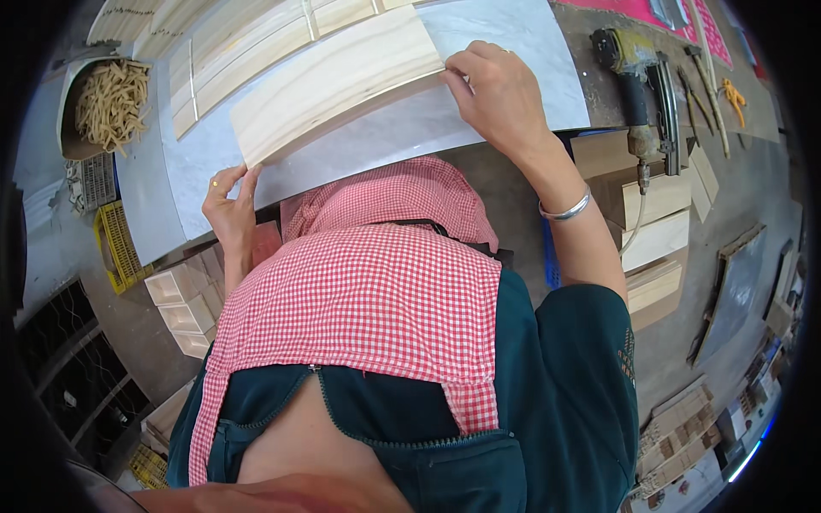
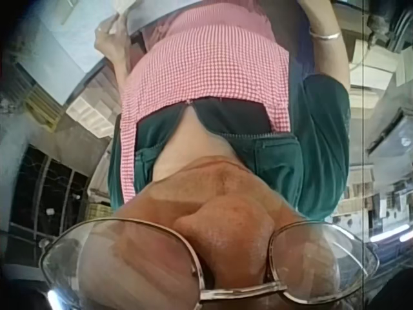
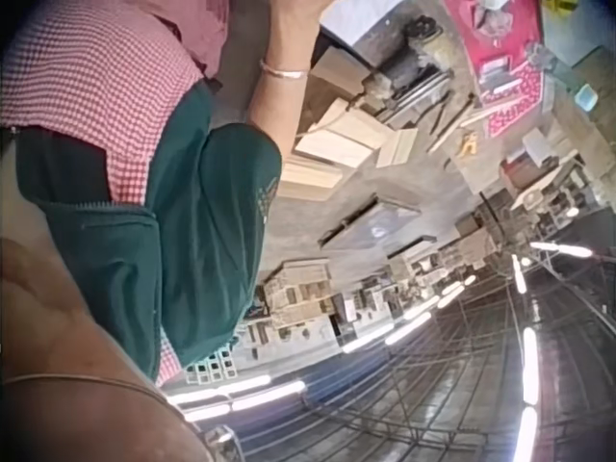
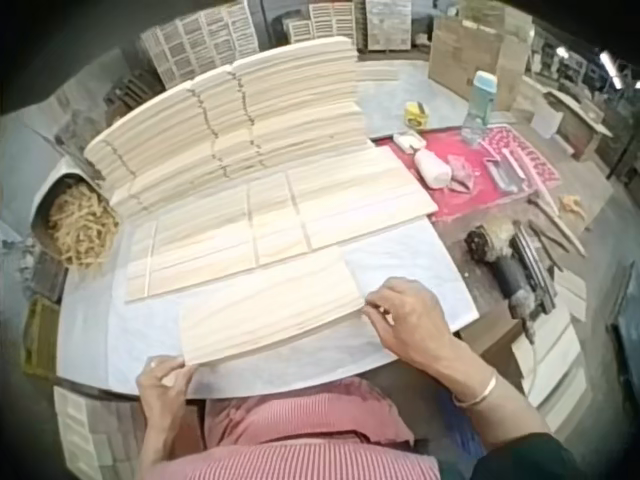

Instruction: Assemble wooden boxes by applying glue to wooden components and securing them with a pneumatic nail gun.

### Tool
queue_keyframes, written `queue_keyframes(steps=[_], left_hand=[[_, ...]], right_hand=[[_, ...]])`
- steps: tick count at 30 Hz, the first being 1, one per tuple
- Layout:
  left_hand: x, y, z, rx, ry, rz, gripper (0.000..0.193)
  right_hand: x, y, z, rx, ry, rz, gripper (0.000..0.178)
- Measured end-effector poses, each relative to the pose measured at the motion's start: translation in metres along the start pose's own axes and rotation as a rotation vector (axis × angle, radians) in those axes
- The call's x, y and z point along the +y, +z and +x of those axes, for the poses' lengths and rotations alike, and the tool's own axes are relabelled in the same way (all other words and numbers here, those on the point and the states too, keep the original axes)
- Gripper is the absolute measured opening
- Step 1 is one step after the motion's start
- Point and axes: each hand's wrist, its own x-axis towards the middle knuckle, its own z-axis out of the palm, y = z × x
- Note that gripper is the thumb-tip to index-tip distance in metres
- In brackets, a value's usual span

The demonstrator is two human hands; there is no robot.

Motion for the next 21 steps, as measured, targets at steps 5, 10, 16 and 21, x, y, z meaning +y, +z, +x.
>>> queue_keyframes(steps=[5,10,16,21], left_hand=[[0.001,-0.002,0.001,-0.012,0.013,0.032,0.017],[-0.001,-0.002,0.000,-0.007,0.071,0.087,0.016],[-0.005,0.000,0.000,0.003,0.157,0.151,0.015],[-0.004,0.002,-0.001,0.027,0.249,0.220,0.013]], right_hand=[[-0.001,-0.001,0.004,-0.034,-0.027,-0.019,0.004],[0.003,-0.002,0.009,-0.054,-0.063,0.026,0.004],[0.009,-0.003,0.013,-0.045,-0.205,-0.016,0.006],[0.014,-0.002,0.013,-0.075,-0.175,0.055,0.007]])
